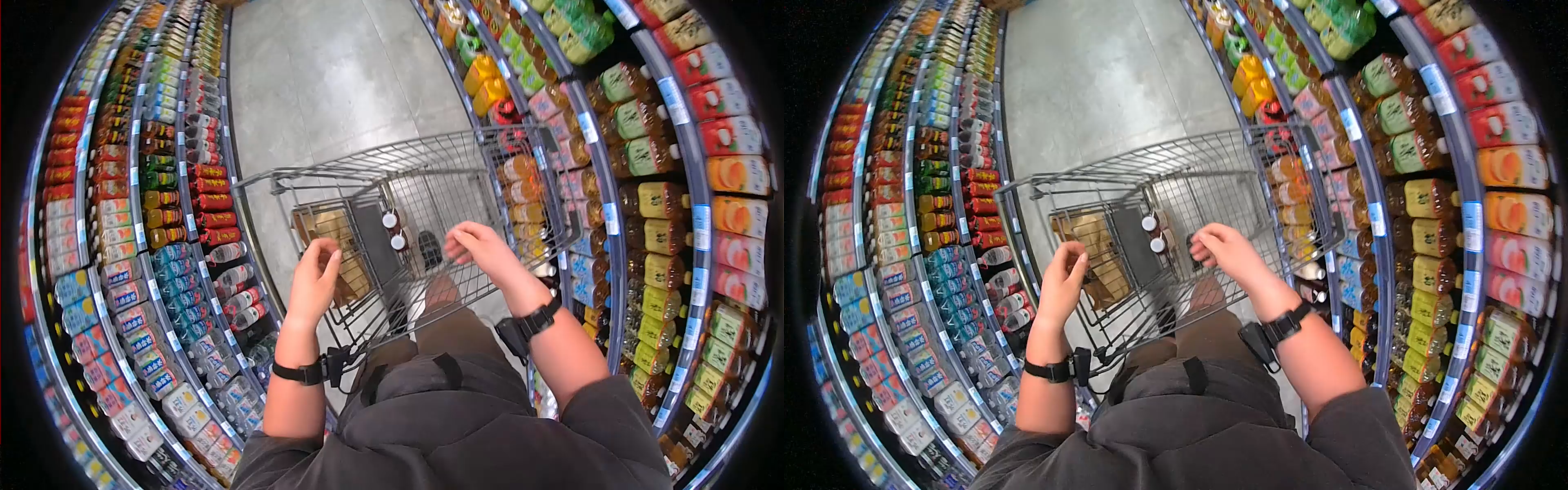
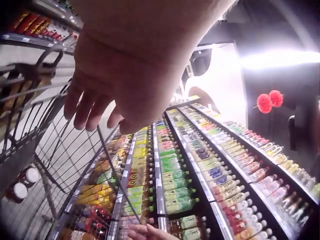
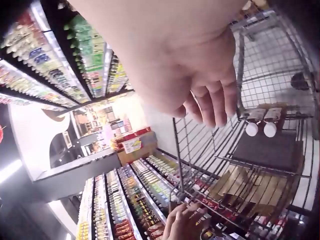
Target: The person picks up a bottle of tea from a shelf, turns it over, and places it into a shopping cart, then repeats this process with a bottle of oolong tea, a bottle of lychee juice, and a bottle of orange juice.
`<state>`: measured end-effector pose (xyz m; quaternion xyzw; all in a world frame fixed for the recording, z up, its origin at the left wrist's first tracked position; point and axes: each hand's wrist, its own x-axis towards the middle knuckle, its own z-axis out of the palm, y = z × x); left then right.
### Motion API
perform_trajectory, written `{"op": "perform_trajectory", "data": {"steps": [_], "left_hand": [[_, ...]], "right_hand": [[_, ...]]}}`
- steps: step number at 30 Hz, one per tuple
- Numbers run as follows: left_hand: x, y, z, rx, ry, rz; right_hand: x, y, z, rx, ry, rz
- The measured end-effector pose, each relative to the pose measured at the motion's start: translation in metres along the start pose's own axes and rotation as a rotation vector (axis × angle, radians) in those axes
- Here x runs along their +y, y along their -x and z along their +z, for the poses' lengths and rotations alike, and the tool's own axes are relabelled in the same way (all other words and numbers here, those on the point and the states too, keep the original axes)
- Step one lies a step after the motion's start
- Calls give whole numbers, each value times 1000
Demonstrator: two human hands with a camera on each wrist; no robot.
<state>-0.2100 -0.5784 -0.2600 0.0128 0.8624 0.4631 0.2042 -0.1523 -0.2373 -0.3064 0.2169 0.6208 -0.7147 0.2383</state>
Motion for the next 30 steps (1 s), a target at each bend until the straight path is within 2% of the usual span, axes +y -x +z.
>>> {"op": "perform_trajectory", "data": {"steps": [3, 4, 9, 11, 15, 19, 20, 24, 28, 30], "left_hand": [[-19, -33, 46, 14, 9, -35], [-33, -46, 58, -25, -16, -117], [-94, -90, 121, -112, -96, -279], [-116, -103, 143, -126, -137, -305], [-160, -125, 168, -133, -131, -379], [-155, -141, 185, -95, -80, -405], [-156, -147, 188, -93, -113, -398], [-166, -162, 202, -112, -273, -368], [-163, -166, 215, -80, -350, -344], [-155, -168, 221, -90, -376, -331]], "right_hand": [[34, -48, 3, -51, -63, 148], [46, -62, 6, -78, -69, 173], [110, -121, 17, -189, -135, 277], [129, -139, 23, -185, -175, 328], [163, -177, 45, -115, -169, 308], [193, -209, 65, -75, -305, 210], [198, -214, 69, -15, -208, 185], [179, -209, 58, -47, -148, 256], [189, -210, 58, 7, -209, 285], [217, -222, 66, 13, -201, 252]]}}
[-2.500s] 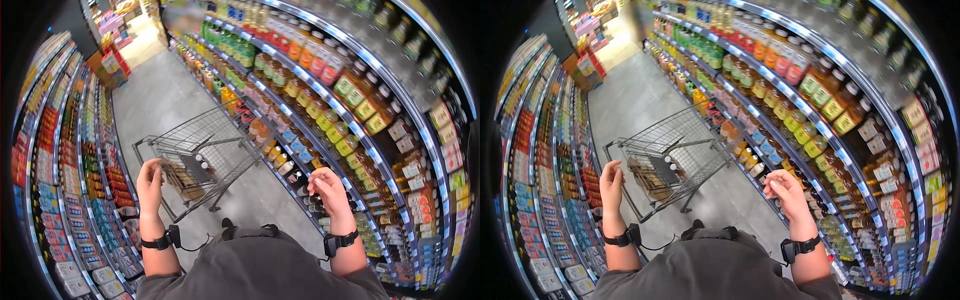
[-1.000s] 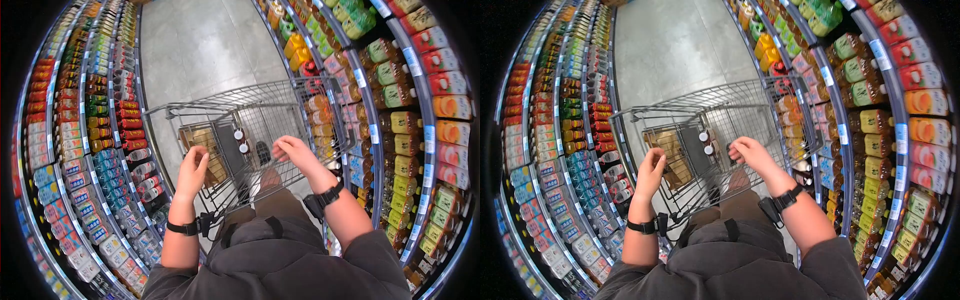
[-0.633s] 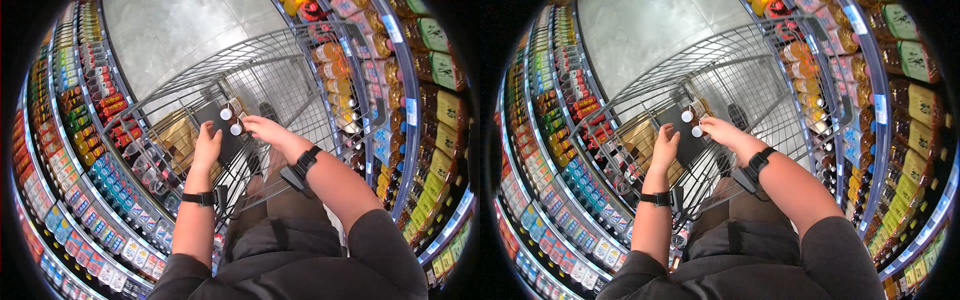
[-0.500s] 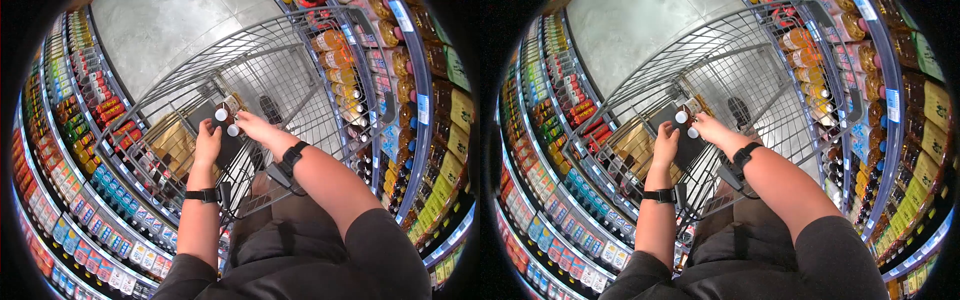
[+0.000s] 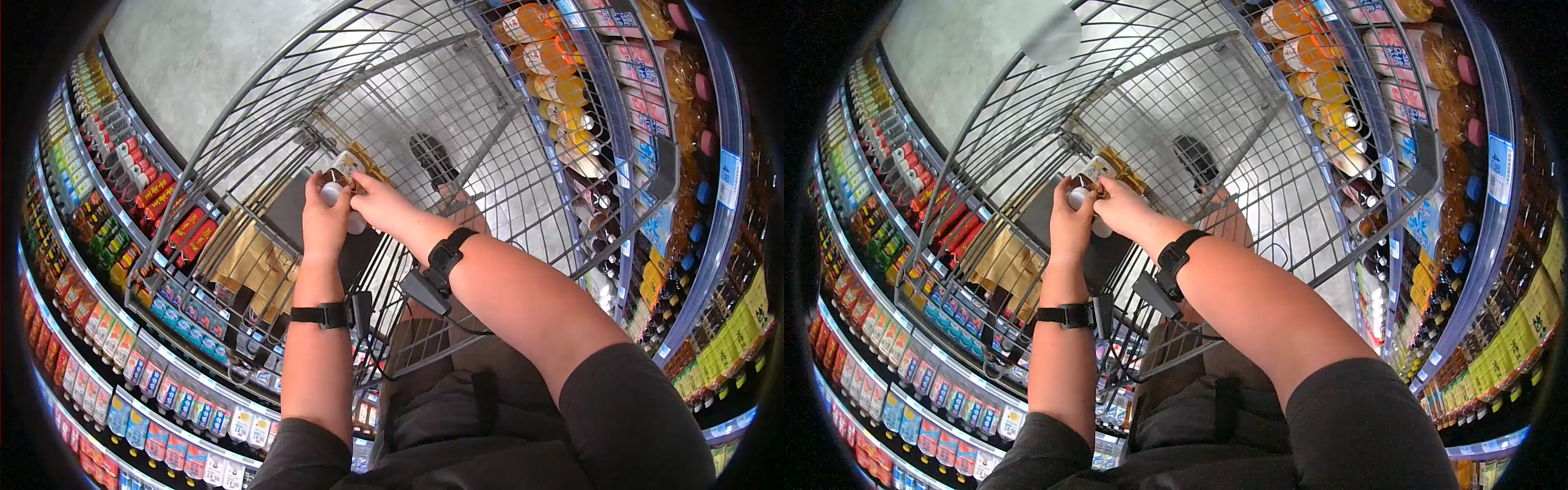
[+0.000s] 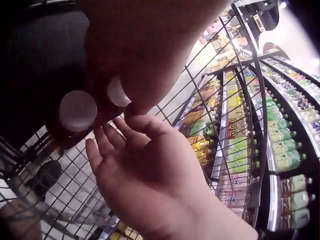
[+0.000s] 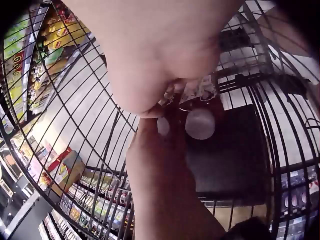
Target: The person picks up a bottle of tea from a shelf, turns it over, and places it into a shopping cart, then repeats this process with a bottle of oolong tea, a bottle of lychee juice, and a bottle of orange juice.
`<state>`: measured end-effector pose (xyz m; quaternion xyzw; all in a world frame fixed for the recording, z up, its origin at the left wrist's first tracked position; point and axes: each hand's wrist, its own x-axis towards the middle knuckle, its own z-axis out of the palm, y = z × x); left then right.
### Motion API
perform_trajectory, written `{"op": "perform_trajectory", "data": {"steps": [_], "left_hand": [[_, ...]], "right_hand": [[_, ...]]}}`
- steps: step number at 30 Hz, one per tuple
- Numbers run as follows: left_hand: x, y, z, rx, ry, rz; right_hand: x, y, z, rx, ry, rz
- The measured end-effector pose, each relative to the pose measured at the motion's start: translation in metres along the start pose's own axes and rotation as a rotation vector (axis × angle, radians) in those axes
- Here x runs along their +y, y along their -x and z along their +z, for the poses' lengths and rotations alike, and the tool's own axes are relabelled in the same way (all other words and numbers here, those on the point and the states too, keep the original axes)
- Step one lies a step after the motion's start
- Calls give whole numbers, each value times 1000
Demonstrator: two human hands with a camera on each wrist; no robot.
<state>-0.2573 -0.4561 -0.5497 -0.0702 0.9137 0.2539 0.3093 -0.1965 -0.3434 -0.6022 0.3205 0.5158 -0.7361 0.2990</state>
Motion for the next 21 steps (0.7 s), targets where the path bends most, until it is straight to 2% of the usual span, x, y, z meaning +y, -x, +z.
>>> {"op": "perform_trajectory", "data": {"steps": [4, 7, 9, 11, 12, 13, 16, 19, 21], "left_hand": [[-8, -10, 10, 35, 6, 66], [-3, -7, 5, 20, 13, 16], [-1, -6, -3, 17, -33, 95], [-16, -10, -5, 6, 45, 135], [-14, -8, -9, 4, 55, 135], [-15, -6, -14, 1, 63, 134], [-6, 5, -34, -26, 137, 127], [7, 28, -65, -39, 198, 152], [17, 46, -86, -62, 322, 186]], "right_hand": [[-7, 1, -3, 15, 97, -35], [-18, 10, -1, 23, 6, -58], [-15, 10, 4, 43, 36, -79], [-12, 14, 8, 33, 42, -213], [3, 6, 16, 65, 166, -171], [-6, 14, 11, -10, 229, -103], [-22, 26, 9, 9, 348, -175], [-40, 43, 9, 15, 312, -209], [-65, 71, 1, -61, -80, -45]]}}
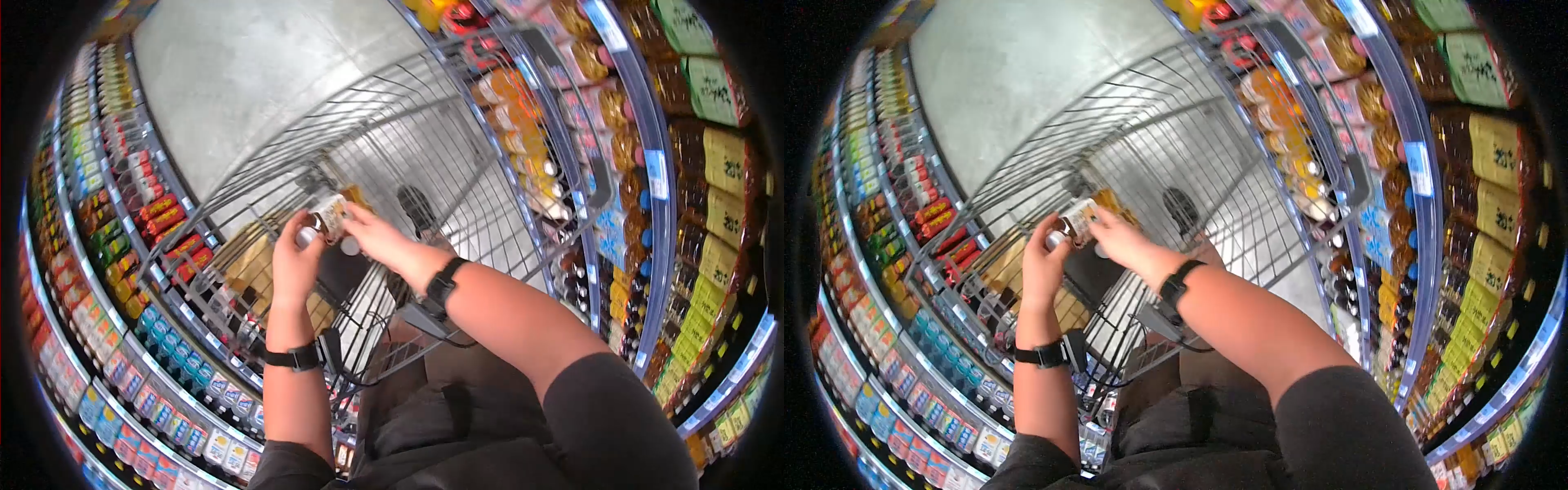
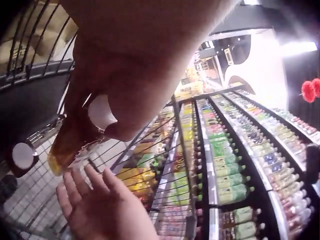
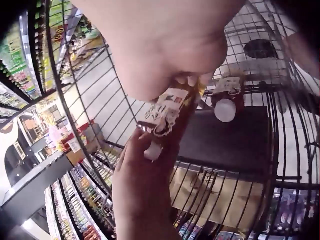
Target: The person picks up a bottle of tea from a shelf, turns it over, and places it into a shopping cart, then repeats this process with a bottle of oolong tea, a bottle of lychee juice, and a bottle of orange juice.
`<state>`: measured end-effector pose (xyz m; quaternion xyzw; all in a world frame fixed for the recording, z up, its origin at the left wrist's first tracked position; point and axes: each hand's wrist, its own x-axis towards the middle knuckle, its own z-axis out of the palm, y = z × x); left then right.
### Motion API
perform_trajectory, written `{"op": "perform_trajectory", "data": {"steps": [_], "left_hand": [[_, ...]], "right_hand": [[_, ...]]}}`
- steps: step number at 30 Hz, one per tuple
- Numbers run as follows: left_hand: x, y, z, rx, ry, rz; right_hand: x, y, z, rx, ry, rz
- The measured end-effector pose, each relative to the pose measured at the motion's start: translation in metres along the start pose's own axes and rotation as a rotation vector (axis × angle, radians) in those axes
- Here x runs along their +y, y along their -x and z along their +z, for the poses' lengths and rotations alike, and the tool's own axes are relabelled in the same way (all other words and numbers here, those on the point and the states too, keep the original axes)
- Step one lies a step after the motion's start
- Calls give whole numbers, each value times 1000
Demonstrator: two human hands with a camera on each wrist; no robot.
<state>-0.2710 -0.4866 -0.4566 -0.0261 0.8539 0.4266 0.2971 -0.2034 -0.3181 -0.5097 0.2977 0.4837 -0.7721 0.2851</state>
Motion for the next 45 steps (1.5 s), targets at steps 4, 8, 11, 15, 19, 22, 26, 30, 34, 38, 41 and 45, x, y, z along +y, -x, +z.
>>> {"op": "perform_trajectory", "data": {"steps": [4, 8, 11, 15, 19, 22, 26, 30, 34, 38, 41, 45], "left_hand": [[54, 51, -43, -8, 39, 63], [90, 114, -87, 69, 56, 242], [113, 165, -120, 93, 106, 246], [134, 230, -161, 48, 283, 238], [140, 293, -193, 64, 334, 308], [143, 337, -211, 60, 372, 357], [131, 374, -227, -18, 321, 420], [128, 403, -229, -114, 368, 511], [130, 418, -221, -223, 357, 623], [136, 427, -205, -388, 291, 694], [150, 436, -191, -544, 302, 633], [173, 441, -166, -671, 223, 718]], "right_hand": [[-26, 48, -1, -47, -223, -141], [-45, 97, 13, 84, -75, -116], [-50, 129, 25, -45, -131, -127], [-67, 180, 51, -397, -129, -95], [-82, 245, 84, -565, -23, -24], [-84, 283, 91, -532, 185, -8], [-81, 331, 106, -655, 215, -99], [-82, 398, 128, -610, 468, -180], [-54, 448, 125, -531, 508, -230], [-22, 499, 118, -433, 282, -274], [-3, 532, 106, -387, 265, -356], [15, 576, 106, -357, 296, -395]]}}
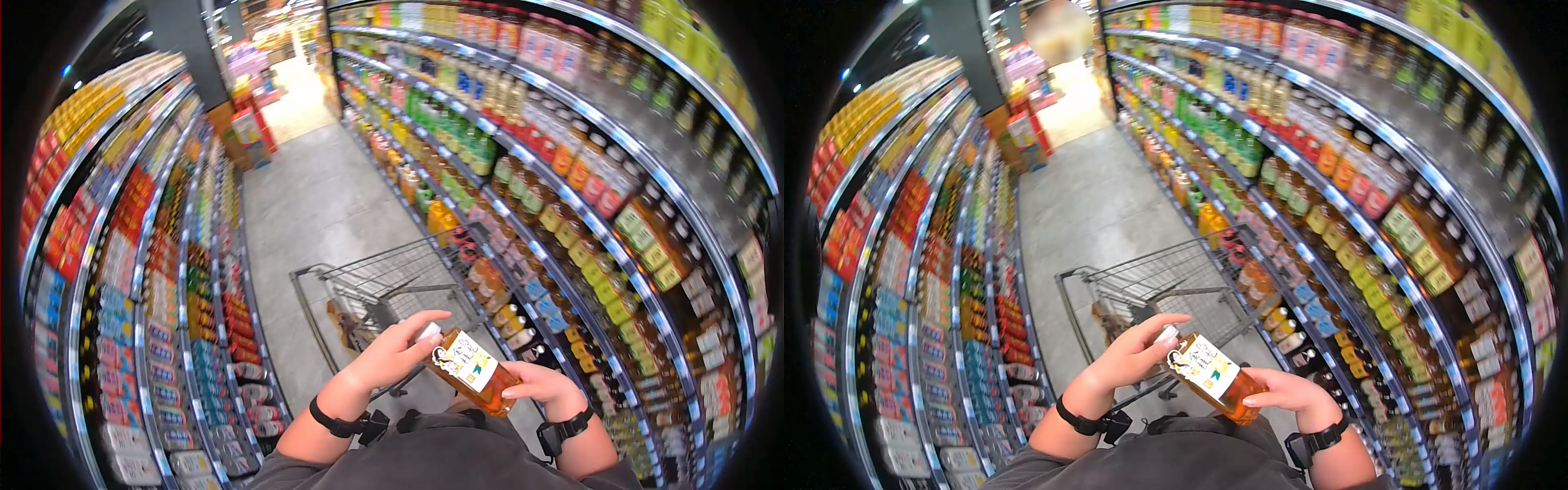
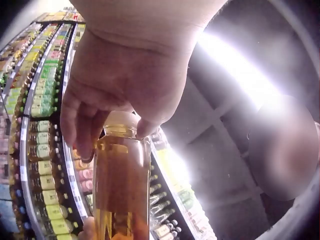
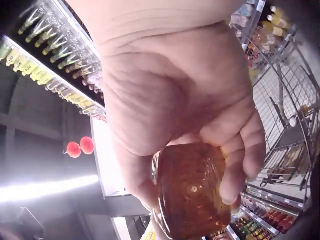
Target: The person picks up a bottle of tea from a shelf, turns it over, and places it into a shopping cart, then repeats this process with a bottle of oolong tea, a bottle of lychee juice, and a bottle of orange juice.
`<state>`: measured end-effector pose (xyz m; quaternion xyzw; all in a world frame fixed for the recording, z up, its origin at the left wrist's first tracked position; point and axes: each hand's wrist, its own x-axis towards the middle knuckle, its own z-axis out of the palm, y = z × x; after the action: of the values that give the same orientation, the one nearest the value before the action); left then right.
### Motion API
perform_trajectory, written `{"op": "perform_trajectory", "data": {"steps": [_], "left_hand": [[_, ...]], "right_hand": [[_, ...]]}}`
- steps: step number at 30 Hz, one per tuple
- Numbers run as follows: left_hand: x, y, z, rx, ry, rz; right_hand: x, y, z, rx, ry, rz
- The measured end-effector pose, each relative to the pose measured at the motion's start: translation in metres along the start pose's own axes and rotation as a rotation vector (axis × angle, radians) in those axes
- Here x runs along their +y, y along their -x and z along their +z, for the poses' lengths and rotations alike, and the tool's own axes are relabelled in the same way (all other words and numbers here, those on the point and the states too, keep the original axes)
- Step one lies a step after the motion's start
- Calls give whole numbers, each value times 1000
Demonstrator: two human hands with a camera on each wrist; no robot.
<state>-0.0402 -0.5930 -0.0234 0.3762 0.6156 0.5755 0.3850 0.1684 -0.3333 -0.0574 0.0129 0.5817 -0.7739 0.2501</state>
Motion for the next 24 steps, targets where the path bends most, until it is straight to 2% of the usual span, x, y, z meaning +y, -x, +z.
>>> {"op": "perform_trajectory", "data": {"steps": [5, 7, 9, 11, 12, 17, 20, 21, 23, 24], "left_hand": [[24, -36, 35, -179, -40, 22], [28, -53, 53, -246, 25, 50], [35, -71, 74, -362, 46, 71], [44, -88, 104, -399, 111, 124], [45, -99, 115, -445, 49, 103], [35, -142, 212, -661, 229, 22], [18, -162, 276, -691, 268, -32], [13, -170, 296, -722, 266, -45], [4, -184, 335, -790, 74, 53], [10, -187, 352, -786, 54, 29]], "right_hand": [[19, 56, 8, 154, -13, -46], [27, 78, 13, 230, -59, -220], [42, 104, 11, 313, -93, -268], [58, 131, 8, 393, -120, -290], [53, 147, 13, 428, -140, -316], [75, 222, 17, 623, -212, -360], [97, 258, 14, 788, -167, -423], [106, 270, 13, 817, -184, -430], [117, 291, 11, 890, -248, -485], [126, 302, 6, 913, -252, -482]]}}
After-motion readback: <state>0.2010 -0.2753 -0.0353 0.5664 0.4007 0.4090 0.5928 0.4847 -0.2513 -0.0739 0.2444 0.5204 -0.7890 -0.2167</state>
